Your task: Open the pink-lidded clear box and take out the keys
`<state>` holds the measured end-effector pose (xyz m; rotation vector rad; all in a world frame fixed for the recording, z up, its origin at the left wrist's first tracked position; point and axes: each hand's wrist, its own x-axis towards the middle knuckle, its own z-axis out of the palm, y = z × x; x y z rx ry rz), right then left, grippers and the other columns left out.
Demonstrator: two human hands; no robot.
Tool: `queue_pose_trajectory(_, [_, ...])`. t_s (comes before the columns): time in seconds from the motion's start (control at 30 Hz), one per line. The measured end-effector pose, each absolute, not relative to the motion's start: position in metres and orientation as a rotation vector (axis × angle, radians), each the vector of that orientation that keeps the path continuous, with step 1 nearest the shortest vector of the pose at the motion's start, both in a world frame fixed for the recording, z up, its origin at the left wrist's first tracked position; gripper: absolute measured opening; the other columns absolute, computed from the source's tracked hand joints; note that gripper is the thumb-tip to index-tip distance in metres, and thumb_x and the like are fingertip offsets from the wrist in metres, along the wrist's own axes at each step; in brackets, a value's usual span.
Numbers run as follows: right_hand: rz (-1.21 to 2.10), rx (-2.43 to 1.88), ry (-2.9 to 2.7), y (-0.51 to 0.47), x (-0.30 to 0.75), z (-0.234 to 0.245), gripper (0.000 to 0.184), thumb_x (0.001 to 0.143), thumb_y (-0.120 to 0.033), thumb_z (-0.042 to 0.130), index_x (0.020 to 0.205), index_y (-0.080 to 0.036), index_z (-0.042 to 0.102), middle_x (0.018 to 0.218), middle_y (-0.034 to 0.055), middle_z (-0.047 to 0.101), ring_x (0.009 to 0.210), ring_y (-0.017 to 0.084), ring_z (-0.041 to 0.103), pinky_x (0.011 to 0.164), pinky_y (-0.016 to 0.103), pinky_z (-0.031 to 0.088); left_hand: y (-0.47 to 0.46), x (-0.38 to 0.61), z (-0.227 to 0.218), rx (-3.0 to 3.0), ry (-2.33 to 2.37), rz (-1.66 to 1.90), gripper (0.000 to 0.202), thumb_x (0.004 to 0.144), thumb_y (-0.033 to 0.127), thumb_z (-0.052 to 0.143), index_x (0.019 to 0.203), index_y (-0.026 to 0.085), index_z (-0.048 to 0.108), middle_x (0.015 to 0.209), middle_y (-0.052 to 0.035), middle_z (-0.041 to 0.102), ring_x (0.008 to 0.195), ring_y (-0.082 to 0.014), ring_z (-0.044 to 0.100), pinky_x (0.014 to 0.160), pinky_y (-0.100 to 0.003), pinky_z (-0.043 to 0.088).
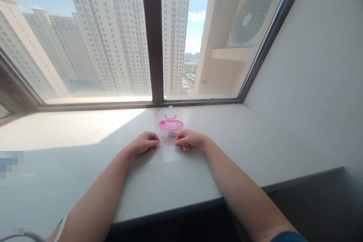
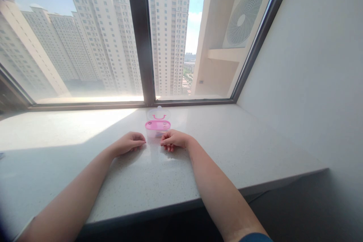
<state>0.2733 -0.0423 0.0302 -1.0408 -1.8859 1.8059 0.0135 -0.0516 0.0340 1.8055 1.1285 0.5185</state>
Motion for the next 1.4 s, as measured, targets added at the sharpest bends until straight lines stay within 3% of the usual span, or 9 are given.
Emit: queue_pose_trajectory(1.4, [1.804,-1.056,-1.886,-0.0442,0.2722,0.0329,0.019,0.076,-0.027,0.067,0.073,-0.013,0.056,0.058,-0.0001,0.062,0.044,0.007,0.056,0.04,0.015,0.042,-0.0523,0.0137,0.0348,1.825,1.135,0.513,0.031,0.072,0.044,0.06,0.078,0.014,0.062,0.061,-0.0012,0.058,0.051,-0.0118,0.047,0.051,-0.025,0.034])
